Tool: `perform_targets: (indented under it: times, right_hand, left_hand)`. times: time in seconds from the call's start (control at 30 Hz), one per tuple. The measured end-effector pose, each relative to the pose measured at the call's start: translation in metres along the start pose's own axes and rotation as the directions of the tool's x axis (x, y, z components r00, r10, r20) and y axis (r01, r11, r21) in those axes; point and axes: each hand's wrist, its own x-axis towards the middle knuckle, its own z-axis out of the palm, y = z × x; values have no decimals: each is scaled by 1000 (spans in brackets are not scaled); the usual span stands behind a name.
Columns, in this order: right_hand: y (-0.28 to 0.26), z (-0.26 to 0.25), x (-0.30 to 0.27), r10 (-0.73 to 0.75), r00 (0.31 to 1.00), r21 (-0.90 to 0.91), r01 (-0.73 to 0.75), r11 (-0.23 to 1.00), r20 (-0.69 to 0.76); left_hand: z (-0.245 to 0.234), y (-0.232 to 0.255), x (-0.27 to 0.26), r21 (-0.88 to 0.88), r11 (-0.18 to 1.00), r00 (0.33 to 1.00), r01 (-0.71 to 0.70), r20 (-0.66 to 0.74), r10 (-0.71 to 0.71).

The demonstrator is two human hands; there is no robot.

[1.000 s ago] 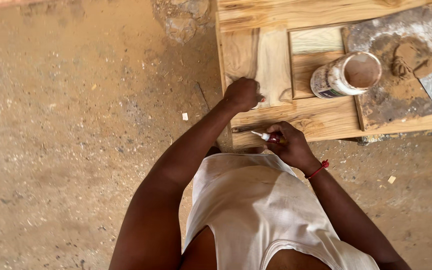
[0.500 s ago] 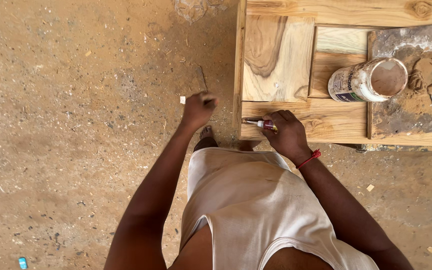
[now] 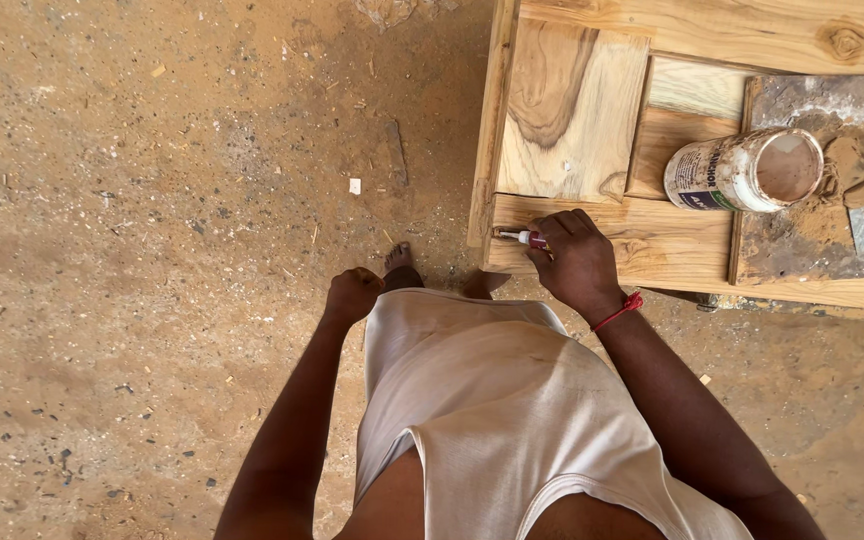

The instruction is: The person applies glue from a bottle into a groove on a wooden board. They then use a putty knife to scoop a brown paste from a container and spread it into the groove, smoothing the surface. The person repeats this process, applying more glue and filling the groove with the paste.

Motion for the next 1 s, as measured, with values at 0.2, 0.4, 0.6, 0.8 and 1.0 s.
perform_targets:
  times: [0.2,0.4,0.6,0.8,1.0]
  right_hand:
    - [-6,-7,-5,5,1000,-49,-4,999,9]
    - [-4,-7,-7,14,1000,-43,-15,999,-19]
    - [-6,-6,-8,-3,1000,-103,2,995,-11]
    - [-9,-9,-8,-22,999,-78,18,997,-46]
    - [-9,-12,-10,-13,998,-63,10,998,-62]
  left_hand:
    - [-4,-7,3,-65,995,996,81,28,-79]
    - [-6,-8,5,-22,999,999,38,-10,-39]
    - [0,-8,4,-53,998,999,36,14,-35]
    - [8,-19,-2,15,998,996,69,56,-69]
    - [12,-39,-1,16,1000,1000,19,5,-19]
